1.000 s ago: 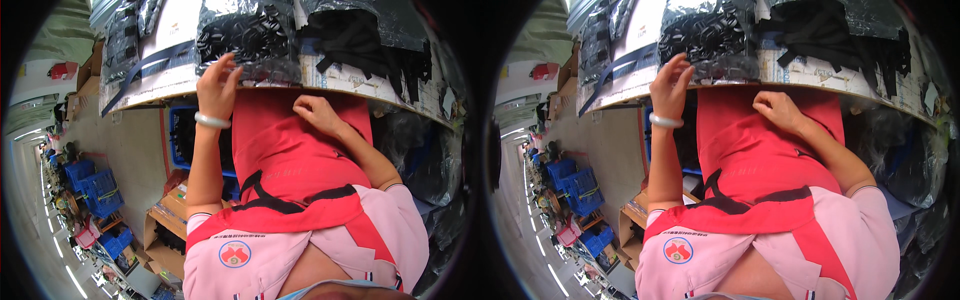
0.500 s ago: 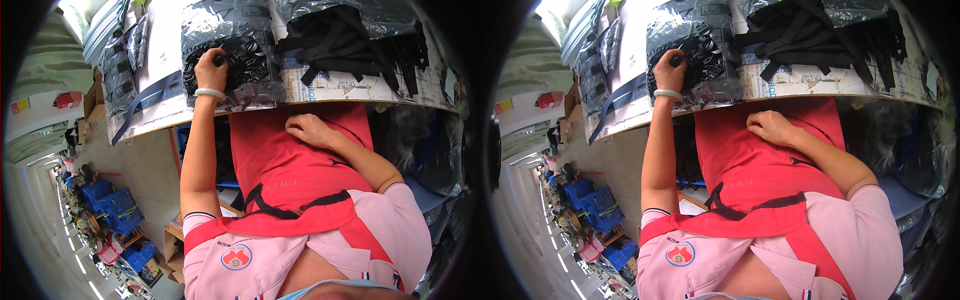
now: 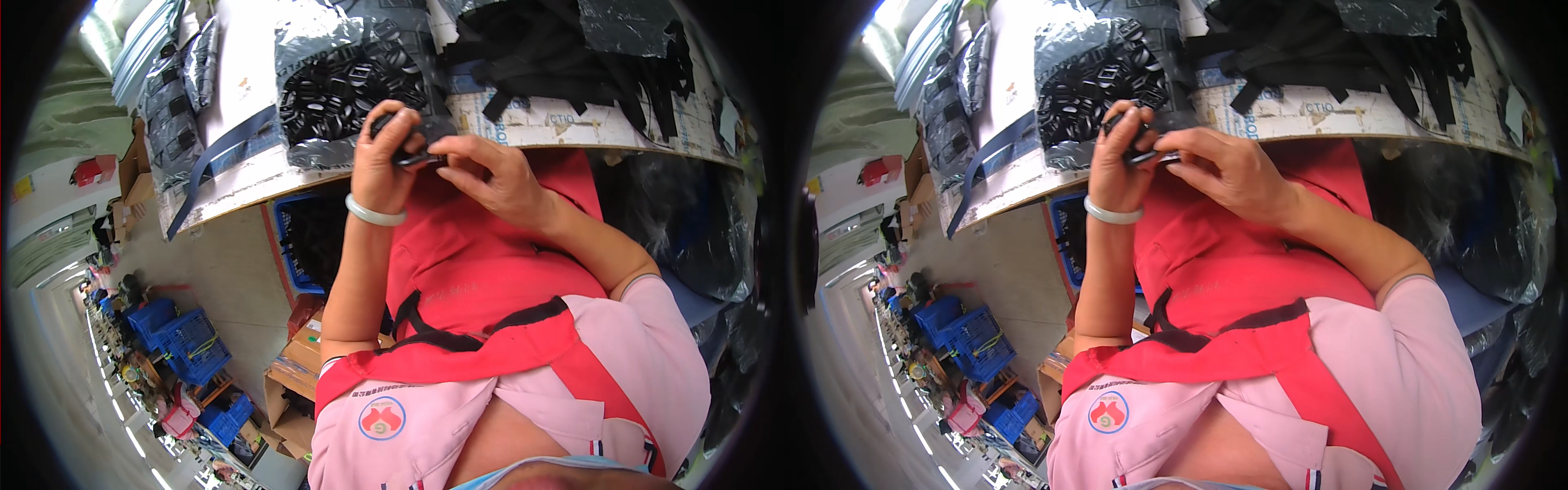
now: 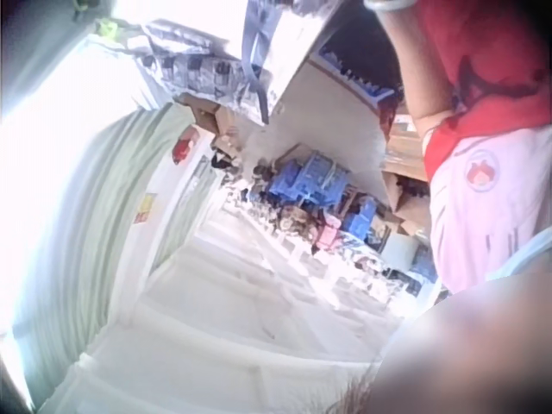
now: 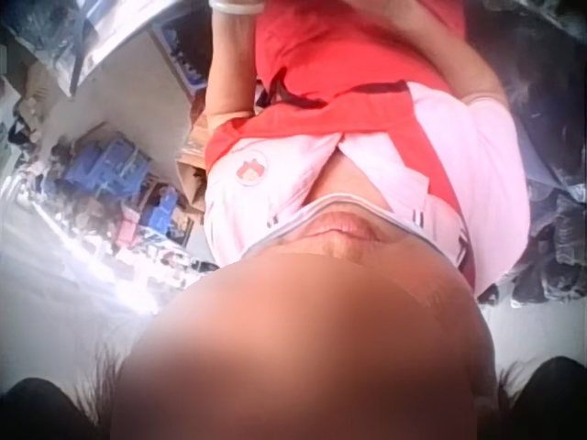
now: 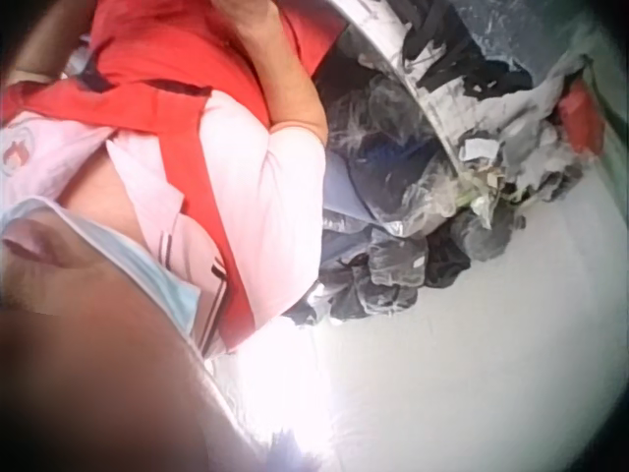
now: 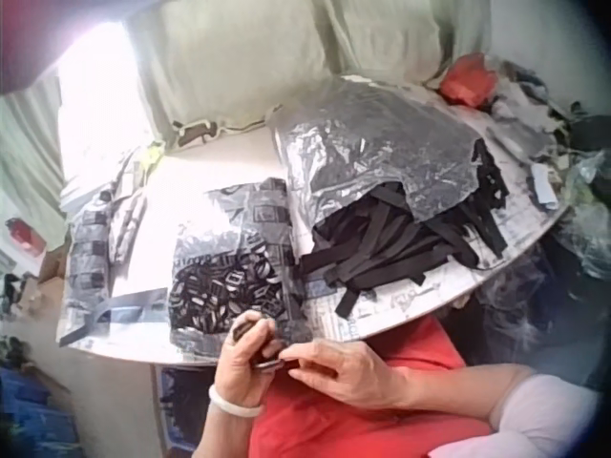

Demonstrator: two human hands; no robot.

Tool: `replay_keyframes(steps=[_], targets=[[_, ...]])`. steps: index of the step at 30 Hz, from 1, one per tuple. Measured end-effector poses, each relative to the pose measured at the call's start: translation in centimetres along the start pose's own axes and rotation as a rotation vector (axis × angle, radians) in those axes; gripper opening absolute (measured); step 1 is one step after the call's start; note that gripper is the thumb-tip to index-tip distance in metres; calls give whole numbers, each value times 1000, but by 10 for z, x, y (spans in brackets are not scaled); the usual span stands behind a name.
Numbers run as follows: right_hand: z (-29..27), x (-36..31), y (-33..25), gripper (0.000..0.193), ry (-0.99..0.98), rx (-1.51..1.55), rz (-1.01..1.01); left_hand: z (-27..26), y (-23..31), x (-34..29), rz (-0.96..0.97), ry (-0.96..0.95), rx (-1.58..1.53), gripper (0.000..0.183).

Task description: Assembling plastic buckles onto nylon straps at a factory workbench.

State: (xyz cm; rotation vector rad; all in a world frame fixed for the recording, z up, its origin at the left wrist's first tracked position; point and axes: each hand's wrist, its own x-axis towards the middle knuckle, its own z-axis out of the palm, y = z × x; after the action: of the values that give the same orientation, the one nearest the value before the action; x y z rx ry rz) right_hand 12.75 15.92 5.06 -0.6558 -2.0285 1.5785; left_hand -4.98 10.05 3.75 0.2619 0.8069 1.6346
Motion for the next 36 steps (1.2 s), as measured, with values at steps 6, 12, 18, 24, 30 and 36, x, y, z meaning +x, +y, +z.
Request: replay_keyframes(steps=[6, 12, 18, 24, 30, 36], targets=[[-10, 4, 16, 15, 69, 7, -131, 8, -29, -12, -123, -25, -183, 13], [-45, -5, 8, 12, -130, 329, 284, -1, -29, -28, -134, -5, 43, 12], [-58, -18, 22, 12, -215, 295, 349, -1, -52, -42, -277, 67, 558, 19], [-63, -23, 21, 16, -247, 95, 180, 5, -60, -44, -341, -39, 605, 18], [-107, 27, 35, 12, 247, -639, -254, 0, -59, -36, -469, -172, 34, 16], [-103, 90, 60, 27, 314, -910, -493, 5, -60, -31, -499, -173, -7, 16]])
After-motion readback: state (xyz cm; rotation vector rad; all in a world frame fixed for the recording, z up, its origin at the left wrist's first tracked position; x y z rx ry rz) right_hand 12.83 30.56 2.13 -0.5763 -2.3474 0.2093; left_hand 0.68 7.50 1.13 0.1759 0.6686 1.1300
